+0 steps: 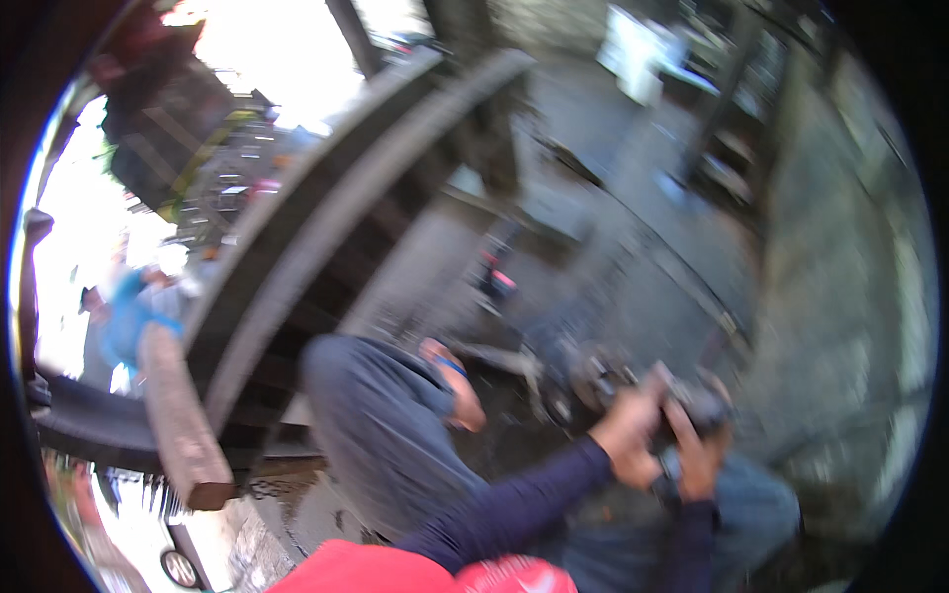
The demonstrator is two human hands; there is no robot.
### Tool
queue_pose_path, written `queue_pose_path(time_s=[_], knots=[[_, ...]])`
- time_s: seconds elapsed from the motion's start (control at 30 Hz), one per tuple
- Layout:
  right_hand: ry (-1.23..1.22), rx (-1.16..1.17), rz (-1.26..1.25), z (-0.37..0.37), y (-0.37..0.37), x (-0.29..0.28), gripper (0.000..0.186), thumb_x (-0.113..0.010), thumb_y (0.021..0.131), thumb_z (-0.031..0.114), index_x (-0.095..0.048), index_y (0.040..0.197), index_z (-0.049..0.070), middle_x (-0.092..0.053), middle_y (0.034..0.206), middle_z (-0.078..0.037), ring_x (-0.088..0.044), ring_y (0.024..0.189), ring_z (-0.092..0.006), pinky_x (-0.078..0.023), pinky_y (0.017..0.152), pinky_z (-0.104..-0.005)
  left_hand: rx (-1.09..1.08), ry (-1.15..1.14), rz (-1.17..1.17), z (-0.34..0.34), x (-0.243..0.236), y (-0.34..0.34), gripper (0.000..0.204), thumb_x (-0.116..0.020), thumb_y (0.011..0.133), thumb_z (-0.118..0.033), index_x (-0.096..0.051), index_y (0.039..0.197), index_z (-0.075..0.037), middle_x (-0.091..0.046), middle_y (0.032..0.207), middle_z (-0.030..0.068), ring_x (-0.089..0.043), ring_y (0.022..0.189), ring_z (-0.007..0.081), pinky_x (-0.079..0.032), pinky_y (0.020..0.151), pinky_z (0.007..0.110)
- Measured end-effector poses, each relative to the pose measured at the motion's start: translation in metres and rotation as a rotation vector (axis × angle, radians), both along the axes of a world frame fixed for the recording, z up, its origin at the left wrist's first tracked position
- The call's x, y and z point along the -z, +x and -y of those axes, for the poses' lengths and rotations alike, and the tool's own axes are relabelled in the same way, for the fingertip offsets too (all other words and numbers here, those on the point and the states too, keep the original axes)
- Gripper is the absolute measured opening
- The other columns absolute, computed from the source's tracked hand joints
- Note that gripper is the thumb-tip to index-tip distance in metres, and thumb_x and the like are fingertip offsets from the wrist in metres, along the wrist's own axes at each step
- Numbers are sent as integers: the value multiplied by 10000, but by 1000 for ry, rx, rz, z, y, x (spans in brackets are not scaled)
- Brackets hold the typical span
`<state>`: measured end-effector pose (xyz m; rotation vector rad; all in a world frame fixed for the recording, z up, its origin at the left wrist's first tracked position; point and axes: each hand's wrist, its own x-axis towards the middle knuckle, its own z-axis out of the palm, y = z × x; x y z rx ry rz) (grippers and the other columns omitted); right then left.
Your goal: The person sits on the floor and uses a rotary tool to grind and clean a brake assembly. They reposition the part multiple times to access different surfaces, then remove a central hub component and set it aside.
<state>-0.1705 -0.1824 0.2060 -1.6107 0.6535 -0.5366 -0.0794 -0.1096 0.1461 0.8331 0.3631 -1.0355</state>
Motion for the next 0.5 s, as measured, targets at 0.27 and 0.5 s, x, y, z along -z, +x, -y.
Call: queue_pose_path(time_s=[0.27, 0.5], knots=[[-236, 45, -267, 25, 44, 24, 427, -932, 719, 293, -720, 995, 46, -770, 928, -79, -729, 843, -183, -586, 831, -354, 587, 227, 333, -75, -37, 57, 577, -552, 1079, -498, -670, 1197, 54, -739, 1091, 161, -727, 931, 199, -625, 789, 339], [-74, 118, -448, 26, 49, 82, 530, -891, 621, 271, -709, 1065, 46, -786, 993, -82, -744, 912, -199, -579, 875, -350, 447, 581, 925, -159, -110, 131, 443, -629, 1065, -366, -713, 1189, 50, -745, 989, 103, -670, 821, 123, -579, 699, 271]])
